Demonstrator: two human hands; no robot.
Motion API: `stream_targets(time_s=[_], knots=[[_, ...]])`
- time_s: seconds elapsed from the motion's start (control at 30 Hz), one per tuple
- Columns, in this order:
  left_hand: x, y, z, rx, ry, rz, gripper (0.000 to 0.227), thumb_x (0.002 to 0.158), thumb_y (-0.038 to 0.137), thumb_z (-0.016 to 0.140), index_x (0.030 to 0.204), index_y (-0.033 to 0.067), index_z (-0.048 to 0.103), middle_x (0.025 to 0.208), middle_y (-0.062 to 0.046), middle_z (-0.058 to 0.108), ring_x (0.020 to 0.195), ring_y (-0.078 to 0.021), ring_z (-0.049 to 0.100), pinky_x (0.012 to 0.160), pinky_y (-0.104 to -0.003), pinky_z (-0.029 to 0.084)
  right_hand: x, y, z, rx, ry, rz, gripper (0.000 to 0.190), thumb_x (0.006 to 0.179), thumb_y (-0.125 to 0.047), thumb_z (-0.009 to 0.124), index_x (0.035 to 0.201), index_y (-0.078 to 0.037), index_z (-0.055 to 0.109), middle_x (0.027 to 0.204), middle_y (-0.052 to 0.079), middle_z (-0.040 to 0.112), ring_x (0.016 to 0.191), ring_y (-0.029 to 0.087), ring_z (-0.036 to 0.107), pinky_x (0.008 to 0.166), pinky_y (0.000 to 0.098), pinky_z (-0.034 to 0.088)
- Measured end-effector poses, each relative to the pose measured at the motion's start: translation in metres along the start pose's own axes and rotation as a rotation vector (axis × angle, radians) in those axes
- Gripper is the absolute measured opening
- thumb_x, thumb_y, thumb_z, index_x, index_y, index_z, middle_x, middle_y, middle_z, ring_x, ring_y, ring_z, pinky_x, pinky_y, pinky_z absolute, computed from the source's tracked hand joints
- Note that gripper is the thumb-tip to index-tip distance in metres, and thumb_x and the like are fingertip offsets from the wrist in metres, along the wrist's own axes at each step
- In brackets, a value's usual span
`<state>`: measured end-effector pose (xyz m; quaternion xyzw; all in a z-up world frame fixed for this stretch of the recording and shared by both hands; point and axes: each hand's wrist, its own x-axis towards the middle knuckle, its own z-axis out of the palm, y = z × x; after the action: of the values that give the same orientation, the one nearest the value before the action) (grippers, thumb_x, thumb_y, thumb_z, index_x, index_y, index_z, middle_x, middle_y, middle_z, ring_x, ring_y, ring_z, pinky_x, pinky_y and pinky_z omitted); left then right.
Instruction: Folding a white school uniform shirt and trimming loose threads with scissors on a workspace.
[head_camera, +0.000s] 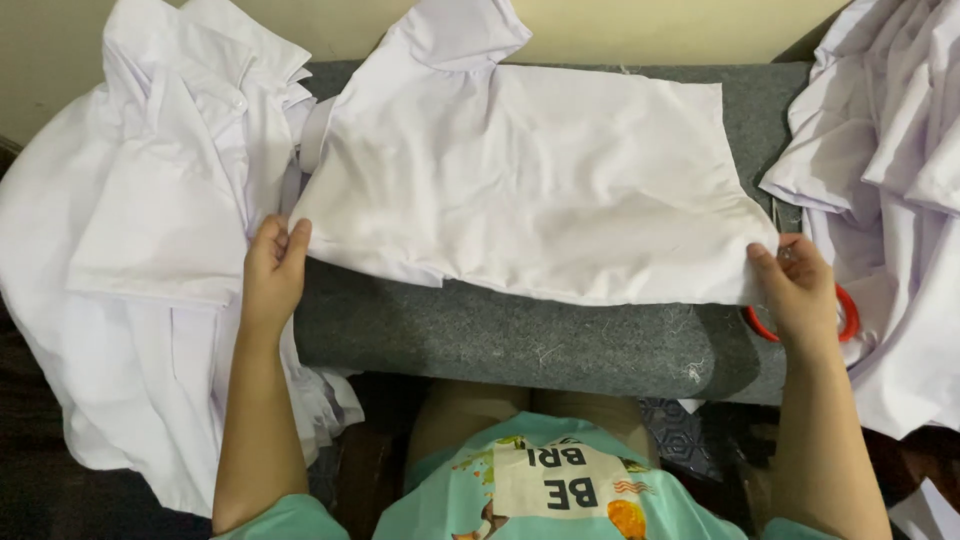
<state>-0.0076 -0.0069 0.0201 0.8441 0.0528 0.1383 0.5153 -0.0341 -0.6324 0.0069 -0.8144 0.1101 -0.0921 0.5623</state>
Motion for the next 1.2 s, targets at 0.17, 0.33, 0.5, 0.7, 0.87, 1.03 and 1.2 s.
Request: stream_targets(time_s=[0.17,0.33,0.5,0.7,0.87,1.03,1.2], knots=[[-0.016,-0.009,0.005,-0.410,0.079,-0.187,0.016,0.106,0.029,0.063,0.112,0.0171,0.054,0.084,-0.005,0.068,0.066,-0.0075,0.059,0.054,-0.025,0.048,-0.017,-0.031,-0.001,-0.021,0.063,0.217,0.017,0.105,-0.029,0.067,0.114,-0.017,0.059,0.099,-0.003,0.065,0.076,0.008,0.058,0.062,0.0225,0.045],[-0.068,0.030,0.009,-0.169,-0.183,-0.602,0.068,0.088,0.039,0.066,0.148,0.0112,0.049,0.122,-0.011,0.066,0.106,-0.0190,0.063,0.088,-0.032,0.051,-0.031,0.001,-0.007,-0.105,-0.185,0.307,0.061,0.097,-0.016,0.066,0.150,-0.001,0.039,0.089,0.024,0.065,0.060,0.032,0.058,0.045,0.0413,0.047],[-0.100,-0.010,0.014,-0.232,-0.215,-0.643,0.047,0.087,0.025,0.072,0.127,0.0005,0.069,0.122,-0.010,0.073,0.107,-0.0187,0.066,0.092,-0.031,0.053,-0.044,0.010,-0.018,-0.174,-0.143,0.208,0.065,0.095,-0.009,0.069,0.153,-0.004,0.041,0.067,0.014,0.059,0.050,0.025,0.054,0.050,0.0360,0.042],[-0.118,0.010,-0.015,-0.083,-0.469,-0.818,0.059,0.076,0.027,0.077,0.128,-0.0008,0.070,0.121,-0.011,0.076,0.104,-0.0241,0.069,0.087,-0.035,0.055,-0.061,-0.021,-0.028,-0.333,-0.111,0.202,0.056,0.095,-0.003,0.065,0.147,-0.001,0.047,0.070,0.022,0.064,0.048,0.029,0.053,0.046,0.0395,0.042],[-0.088,-0.048,-0.008,0.080,-0.205,-0.510,0.063,0.093,0.042,0.063,0.143,0.0074,0.048,0.111,-0.012,0.070,0.104,-0.0186,0.065,0.095,-0.030,0.049,-0.064,-0.041,-0.021,-0.556,-0.091,0.374,0.052,0.100,-0.028,0.064,0.147,-0.008,0.054,0.105,0.022,0.072,0.079,0.036,0.066,0.061,0.0498,0.052],[-0.042,-0.020,0.020,0.031,-0.105,-0.500,0.066,0.094,0.043,0.061,0.147,0.0070,0.047,0.124,-0.009,0.070,0.114,-0.0187,0.064,0.099,-0.032,0.048,-0.052,-0.009,-0.020,-0.622,-0.051,0.296,0.056,0.096,-0.032,0.064,0.146,-0.009,0.055,0.122,0.023,0.067,0.109,0.036,0.063,0.092,0.0478,0.046],[-0.025,-0.045,0.036,-0.242,0.076,-0.161,0.061,0.090,0.000,0.063,0.143,0.0192,0.042,0.113,-0.016,0.068,0.101,-0.0196,0.067,0.088,-0.029,0.052,-0.060,-0.014,-0.017,-0.321,0.015,0.203,0.048,0.099,-0.004,0.064,0.145,-0.003,0.051,0.103,0.025,0.067,0.070,0.032,0.065,0.053,0.0443,0.055]])
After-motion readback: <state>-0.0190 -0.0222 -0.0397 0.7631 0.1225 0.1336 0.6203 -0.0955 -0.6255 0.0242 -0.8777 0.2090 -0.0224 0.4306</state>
